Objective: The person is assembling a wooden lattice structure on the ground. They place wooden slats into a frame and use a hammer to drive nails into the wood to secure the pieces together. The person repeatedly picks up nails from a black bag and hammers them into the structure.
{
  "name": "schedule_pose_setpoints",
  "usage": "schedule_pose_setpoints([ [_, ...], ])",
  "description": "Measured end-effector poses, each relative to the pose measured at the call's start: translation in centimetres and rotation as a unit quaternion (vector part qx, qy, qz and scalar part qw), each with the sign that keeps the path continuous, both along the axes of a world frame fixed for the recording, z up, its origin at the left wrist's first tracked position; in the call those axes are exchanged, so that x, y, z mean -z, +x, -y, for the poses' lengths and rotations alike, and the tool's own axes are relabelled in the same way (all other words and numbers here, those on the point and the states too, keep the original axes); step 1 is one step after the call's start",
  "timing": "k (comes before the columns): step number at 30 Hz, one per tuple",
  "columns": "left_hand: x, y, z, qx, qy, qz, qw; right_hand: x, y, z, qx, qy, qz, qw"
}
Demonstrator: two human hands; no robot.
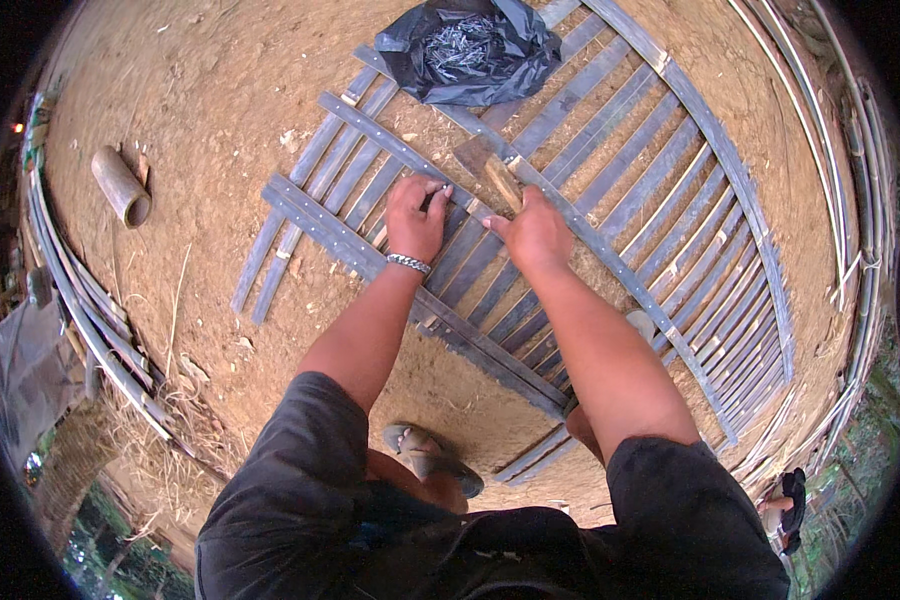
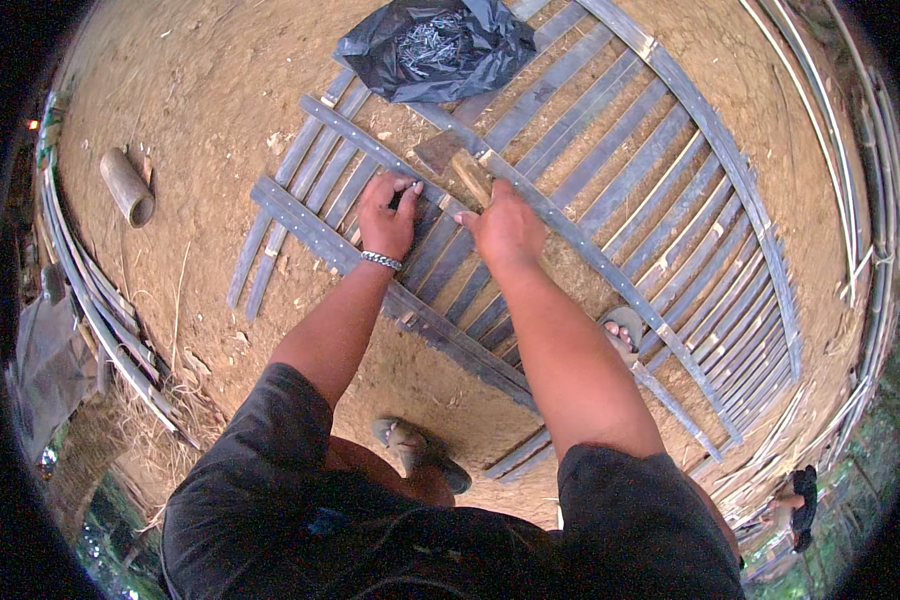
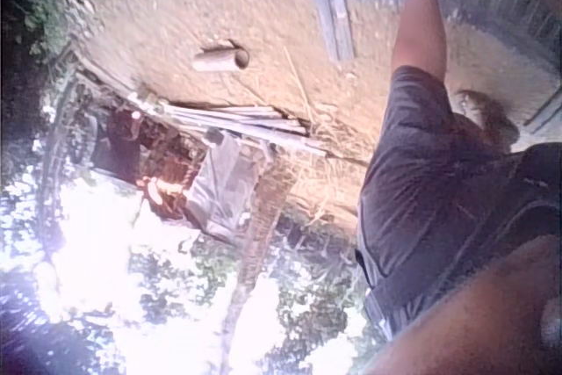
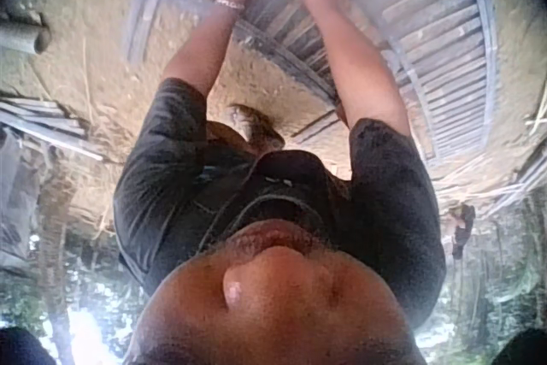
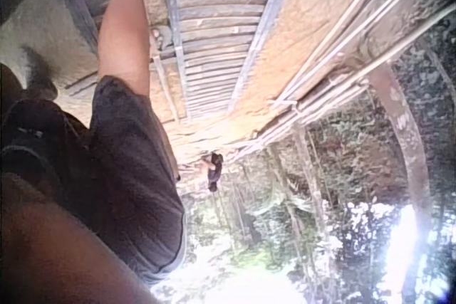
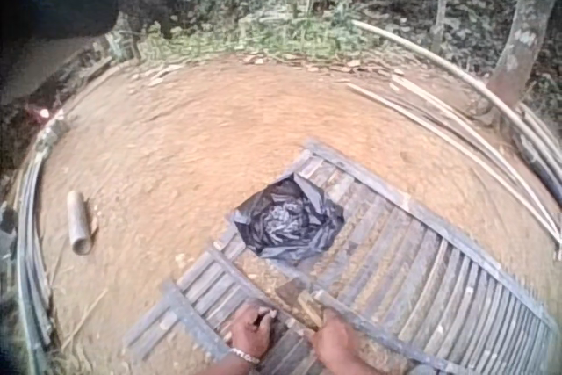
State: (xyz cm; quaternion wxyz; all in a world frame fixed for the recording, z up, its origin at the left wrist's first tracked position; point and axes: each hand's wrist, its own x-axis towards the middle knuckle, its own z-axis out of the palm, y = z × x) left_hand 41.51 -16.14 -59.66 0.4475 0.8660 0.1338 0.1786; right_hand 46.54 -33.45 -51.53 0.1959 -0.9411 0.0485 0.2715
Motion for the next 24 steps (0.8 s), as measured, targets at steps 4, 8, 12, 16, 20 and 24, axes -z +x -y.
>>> schedule_pose_setpoints([
  [4, 0.91, 0.17, 0.53, -0.012, 0.059, 0.016, 0.998, 0.29, 0.17, 0.14, 0.001, 0.002, -0.023, 1.0],
  [8, 1.05, 0.21, 0.66, -0.023, 0.094, 0.028, 0.995, 0.28, 0.28, 0.09, 0.007, 0.002, -0.052, 0.999],
  [12, 1.08, 0.3, 0.72, -0.028, 0.09, 0.033, 0.995, 0.22, 0.39, 0.03, 0.006, 0.003, -0.049, 0.999],
  [16, 1.12, 0.37, 0.69, -0.023, 0.083, 0.039, 0.996, 0.18, 0.37, 0.08, -0.001, 0.012, -0.039, 0.999],
  [20, 1.07, 0.34, 0.69, -0.018, 0.095, 0.038, 0.995, 0.3, 0.45, 0.07, 0.002, 0.019, -0.029, 0.999],
  [24, 1.02, 0.34, 0.74, -0.019, 0.1, 0.029, 0.994, 0.28, 0.42, 0.4, -0.032, 0.048, -0.014, 0.998],
])
